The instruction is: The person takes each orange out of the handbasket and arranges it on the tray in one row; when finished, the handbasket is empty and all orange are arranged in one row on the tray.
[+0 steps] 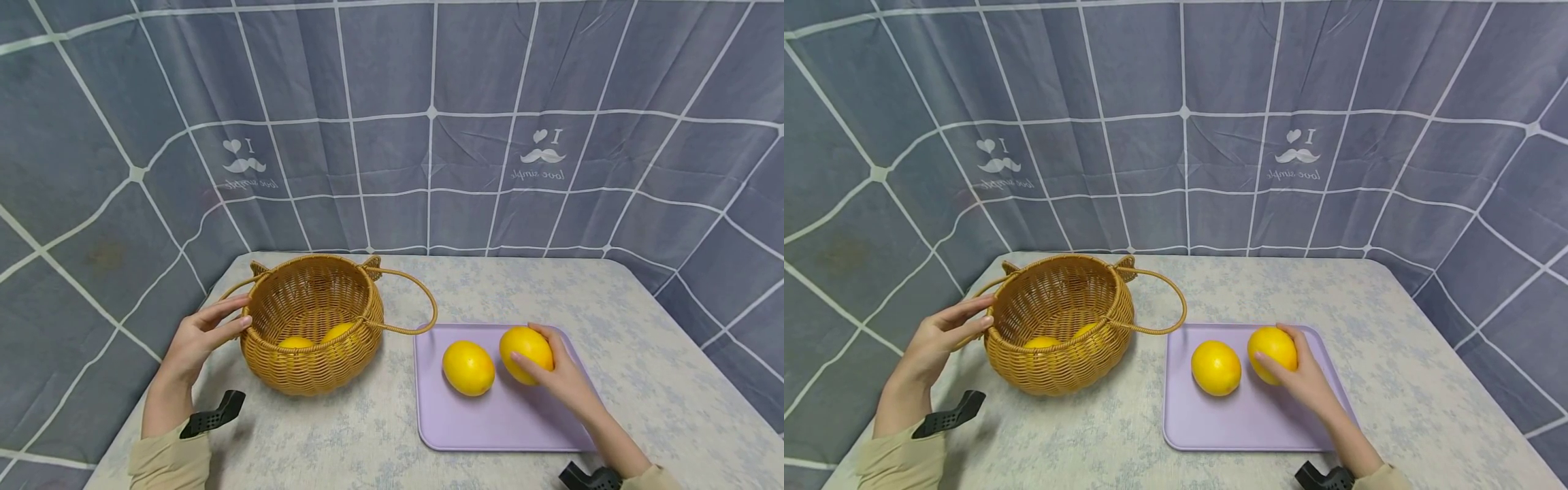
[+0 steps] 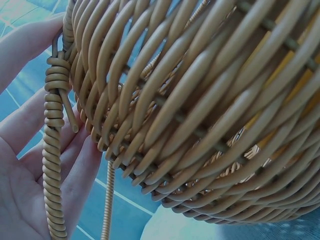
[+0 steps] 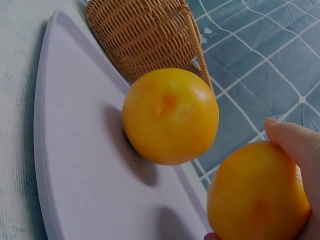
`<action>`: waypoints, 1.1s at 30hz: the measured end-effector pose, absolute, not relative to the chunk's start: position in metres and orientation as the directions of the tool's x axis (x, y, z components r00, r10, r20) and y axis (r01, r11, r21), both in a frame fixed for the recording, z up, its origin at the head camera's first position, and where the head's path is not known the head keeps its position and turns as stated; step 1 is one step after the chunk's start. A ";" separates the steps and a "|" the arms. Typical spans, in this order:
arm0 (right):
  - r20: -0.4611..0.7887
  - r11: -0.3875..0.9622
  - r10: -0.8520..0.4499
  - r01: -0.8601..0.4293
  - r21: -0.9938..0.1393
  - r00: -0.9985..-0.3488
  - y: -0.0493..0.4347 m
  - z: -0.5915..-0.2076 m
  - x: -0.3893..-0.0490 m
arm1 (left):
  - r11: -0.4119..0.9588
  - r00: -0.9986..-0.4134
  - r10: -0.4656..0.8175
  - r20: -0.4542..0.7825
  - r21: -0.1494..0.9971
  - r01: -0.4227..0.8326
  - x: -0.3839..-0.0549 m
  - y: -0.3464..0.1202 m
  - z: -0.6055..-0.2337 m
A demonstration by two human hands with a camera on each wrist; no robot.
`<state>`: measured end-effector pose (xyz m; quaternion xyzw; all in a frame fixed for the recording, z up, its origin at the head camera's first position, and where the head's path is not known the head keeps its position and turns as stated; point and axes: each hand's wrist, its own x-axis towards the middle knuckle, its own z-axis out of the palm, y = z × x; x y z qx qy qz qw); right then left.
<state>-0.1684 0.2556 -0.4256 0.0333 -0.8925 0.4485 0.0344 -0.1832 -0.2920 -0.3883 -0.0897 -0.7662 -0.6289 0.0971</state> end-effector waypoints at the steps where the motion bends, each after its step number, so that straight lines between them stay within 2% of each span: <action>1: 0.086 0.587 -0.034 -0.090 -0.805 -0.996 0.256 -0.427 -0.168 | 0.191 -0.965 0.016 0.261 0.947 0.259 -0.183 -0.292 -0.388; 18: 0.058 0.550 -0.086 -0.096 -0.829 -0.995 0.259 -0.441 -0.169 | 0.185 -0.965 0.016 0.261 0.948 0.259 -0.183 -0.292 -0.388; 33: 0.091 0.555 -0.134 -0.151 -0.818 -0.987 0.259 -0.449 -0.169 | 0.170 -0.965 0.021 0.261 0.950 0.261 -0.183 -0.292 -0.388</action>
